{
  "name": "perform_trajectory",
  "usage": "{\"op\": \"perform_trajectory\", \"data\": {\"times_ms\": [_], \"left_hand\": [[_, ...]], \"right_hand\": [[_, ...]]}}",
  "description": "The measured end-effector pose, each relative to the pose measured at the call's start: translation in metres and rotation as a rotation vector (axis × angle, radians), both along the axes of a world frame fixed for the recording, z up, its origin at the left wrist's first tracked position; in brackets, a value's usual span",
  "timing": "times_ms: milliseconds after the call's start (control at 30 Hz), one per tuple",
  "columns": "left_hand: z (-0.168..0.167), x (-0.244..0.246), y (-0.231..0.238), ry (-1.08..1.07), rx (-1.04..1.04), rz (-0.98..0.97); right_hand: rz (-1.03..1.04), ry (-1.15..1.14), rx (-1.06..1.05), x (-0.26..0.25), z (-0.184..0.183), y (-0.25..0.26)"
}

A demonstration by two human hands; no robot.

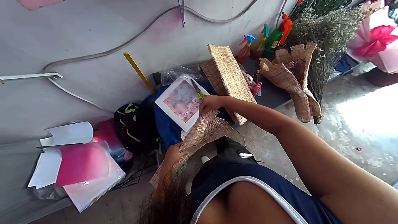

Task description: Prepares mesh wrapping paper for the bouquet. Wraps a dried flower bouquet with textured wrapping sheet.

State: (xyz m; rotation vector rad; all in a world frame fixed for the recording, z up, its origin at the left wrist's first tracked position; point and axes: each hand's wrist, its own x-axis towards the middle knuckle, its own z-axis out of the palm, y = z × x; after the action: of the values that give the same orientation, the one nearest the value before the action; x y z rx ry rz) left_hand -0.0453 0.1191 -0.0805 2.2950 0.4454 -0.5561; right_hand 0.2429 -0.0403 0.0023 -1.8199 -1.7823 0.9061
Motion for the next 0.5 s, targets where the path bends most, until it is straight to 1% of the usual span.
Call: {"op": "perform_trajectory", "data": {"times_ms": [100, 167, 233, 333, 367, 400, 467, 500], "left_hand": [[0.001, 0.001, -0.005, -0.072, -0.081, 0.061], [0.001, 0.004, -0.005, -0.113, -0.122, 0.098], [0.000, 0.006, -0.005, -0.138, -0.176, 0.199], [-0.004, 0.004, -0.011, -0.277, -0.327, 0.500], [-0.005, 0.006, -0.014, -0.342, -0.373, 0.565], [-0.006, 0.009, -0.017, -0.393, -0.412, 0.597], [-0.010, 0.019, -0.025, -0.457, -0.466, 0.592], [-0.012, 0.024, -0.029, -0.446, -0.473, 0.574]], "right_hand": [[0.019, 0.032, 0.065, 0.004, 0.008, 0.005], [-0.022, 0.103, 0.138, 0.010, 0.007, 0.005], [-0.194, 0.269, 0.119, 0.022, 0.009, -0.005], [-0.571, 0.491, 0.232, 0.051, -0.018, -0.036], [-0.628, 0.535, 0.270, 0.050, -0.028, -0.045], [-0.624, 0.578, 0.291, 0.041, -0.037, -0.051], [-0.547, 0.681, 0.280, 0.009, -0.047, -0.048], [-0.547, 0.763, 0.281, -0.009, -0.049, -0.043]]}}
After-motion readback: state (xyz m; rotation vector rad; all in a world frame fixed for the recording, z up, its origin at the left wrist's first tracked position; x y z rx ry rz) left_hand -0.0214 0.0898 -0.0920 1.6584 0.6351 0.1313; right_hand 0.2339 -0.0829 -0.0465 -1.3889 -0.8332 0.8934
